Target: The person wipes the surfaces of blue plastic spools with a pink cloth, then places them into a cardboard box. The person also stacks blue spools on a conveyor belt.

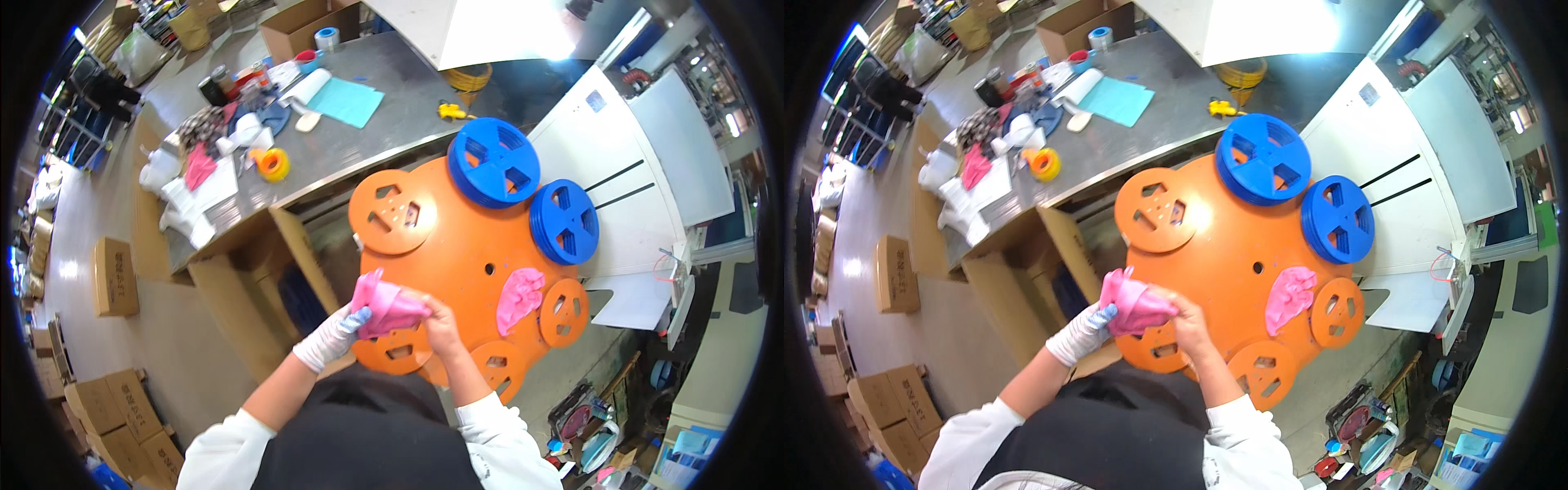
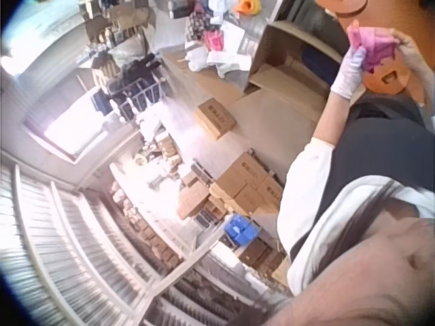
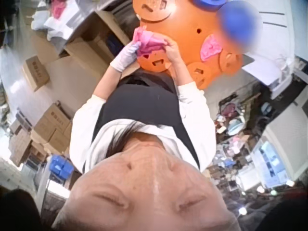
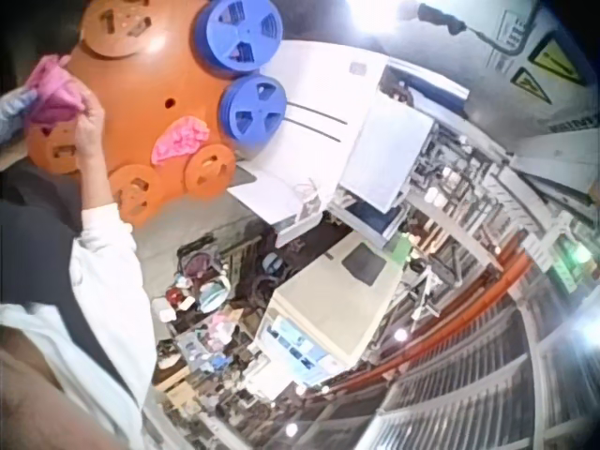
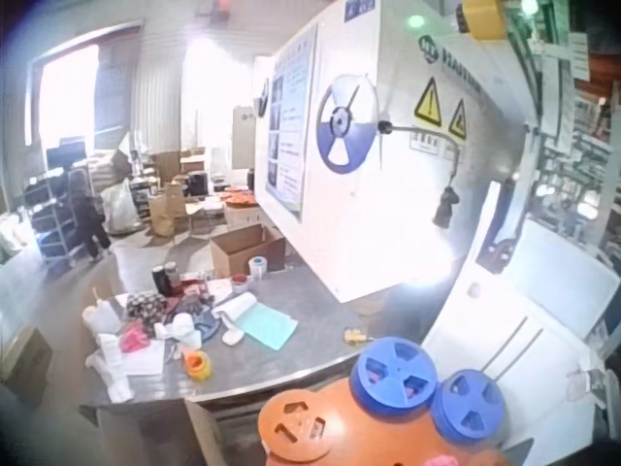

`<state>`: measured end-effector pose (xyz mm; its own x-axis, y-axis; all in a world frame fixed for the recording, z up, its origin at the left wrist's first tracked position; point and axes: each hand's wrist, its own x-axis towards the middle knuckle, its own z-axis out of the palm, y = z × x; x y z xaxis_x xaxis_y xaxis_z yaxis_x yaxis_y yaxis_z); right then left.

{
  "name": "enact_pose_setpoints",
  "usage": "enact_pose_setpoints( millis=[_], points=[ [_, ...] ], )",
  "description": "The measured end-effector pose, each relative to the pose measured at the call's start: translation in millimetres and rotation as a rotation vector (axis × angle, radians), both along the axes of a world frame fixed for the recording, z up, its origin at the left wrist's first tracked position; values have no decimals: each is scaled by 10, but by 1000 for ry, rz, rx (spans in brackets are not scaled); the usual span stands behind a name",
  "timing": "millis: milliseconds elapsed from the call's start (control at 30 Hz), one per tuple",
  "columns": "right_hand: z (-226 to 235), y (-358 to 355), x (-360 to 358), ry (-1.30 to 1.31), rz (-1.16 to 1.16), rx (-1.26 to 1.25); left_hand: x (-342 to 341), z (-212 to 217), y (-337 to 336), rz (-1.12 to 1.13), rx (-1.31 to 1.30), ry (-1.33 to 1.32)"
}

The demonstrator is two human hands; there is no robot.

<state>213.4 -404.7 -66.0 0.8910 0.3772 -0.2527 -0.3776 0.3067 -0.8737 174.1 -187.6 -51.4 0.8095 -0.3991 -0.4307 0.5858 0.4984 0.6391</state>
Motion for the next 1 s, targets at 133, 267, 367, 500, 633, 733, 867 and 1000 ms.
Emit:
enact_pose_setpoints(
  millis=[133,267,367,500,633,733,867,1000],
  points=[
    [-400,-445,717,132,544,-234,197,-392,-15,-267,1193,-150],
    [-1561,-1091,1689,9,27,-677,137,-551,128,-364,2015,-616],
    [-2140,-1301,2625,-482,-251,-1179,-21,-667,242,50,1550,-652],
    [-2185,-977,3868,-767,-282,-1223,-82,-544,105,303,775,262],
    [-2497,-554,4619,-401,-103,-1344,-279,-620,-203,710,-72,687],
    [-2610,-495,4821,-83,-9,-1376,-475,-704,-300,545,-92,778],
    [-2463,-496,4474,-39,81,-1567,-702,-753,-322,343,-32,775],
    [-2299,-856,3839,-153,224,-1453,-944,-816,-278,160,35,651]
  ],
)
